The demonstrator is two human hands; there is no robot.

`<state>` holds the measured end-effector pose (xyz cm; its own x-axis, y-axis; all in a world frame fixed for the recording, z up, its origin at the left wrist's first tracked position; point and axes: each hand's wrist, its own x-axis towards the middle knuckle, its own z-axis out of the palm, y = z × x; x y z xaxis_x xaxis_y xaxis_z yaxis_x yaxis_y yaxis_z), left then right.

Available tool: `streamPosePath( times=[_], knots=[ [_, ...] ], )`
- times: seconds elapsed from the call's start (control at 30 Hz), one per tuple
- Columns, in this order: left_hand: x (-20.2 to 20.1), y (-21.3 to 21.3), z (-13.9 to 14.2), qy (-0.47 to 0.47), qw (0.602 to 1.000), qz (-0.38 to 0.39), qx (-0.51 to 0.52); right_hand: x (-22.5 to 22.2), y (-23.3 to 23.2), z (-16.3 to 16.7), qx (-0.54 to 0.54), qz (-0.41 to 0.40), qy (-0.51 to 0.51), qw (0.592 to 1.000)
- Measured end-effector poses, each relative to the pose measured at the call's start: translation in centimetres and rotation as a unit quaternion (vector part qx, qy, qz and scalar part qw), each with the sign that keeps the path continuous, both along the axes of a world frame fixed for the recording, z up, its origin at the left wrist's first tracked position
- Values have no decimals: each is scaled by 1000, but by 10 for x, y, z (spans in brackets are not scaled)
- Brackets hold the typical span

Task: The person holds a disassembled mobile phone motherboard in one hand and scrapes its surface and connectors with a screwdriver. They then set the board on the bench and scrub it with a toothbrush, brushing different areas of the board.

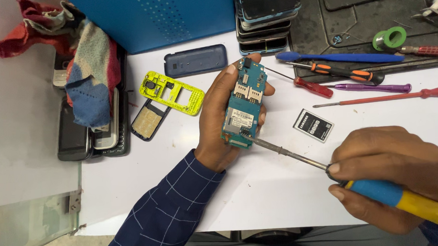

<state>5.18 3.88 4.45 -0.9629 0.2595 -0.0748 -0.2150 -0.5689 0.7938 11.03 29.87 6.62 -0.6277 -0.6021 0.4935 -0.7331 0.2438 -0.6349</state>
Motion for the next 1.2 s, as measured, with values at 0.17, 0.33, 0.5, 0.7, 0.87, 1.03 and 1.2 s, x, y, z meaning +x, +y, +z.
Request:
streamPosePath(
  times=[0.17, 0.33, 0.5, 0.7, 0.87, 1.03, 1.2],
  knots=[
    [0, -1, -1, -4, 1000, 0, 6, -3, -3, 0, -32, 21, -19, 999],
    [1, -1, -1, -5, 1000, 4, 0, -2, -3, -1, -26, 19, -18, 999],
    [1, -1, 0, -2, 1000, 6, 0, -1, -2, -1, -32, 26, -25, 999],
    [2, -2, 0, -8, 1000, 5, 3, -1, -3, 0, -34, 27, -26, 999],
    [2, -2, 0, -5, 1000, 5, 3, -1, -2, 0, -27, 23, -16, 999],
    [1, -2, 0, -2, 1000, 4, 7, -2, -1, 0, -22, 21, -12, 999],
    [1, -1, 0, -2, 1000, 5, -6, 1, -1, 2, -4, 5, -8, 1000]
  ],
)
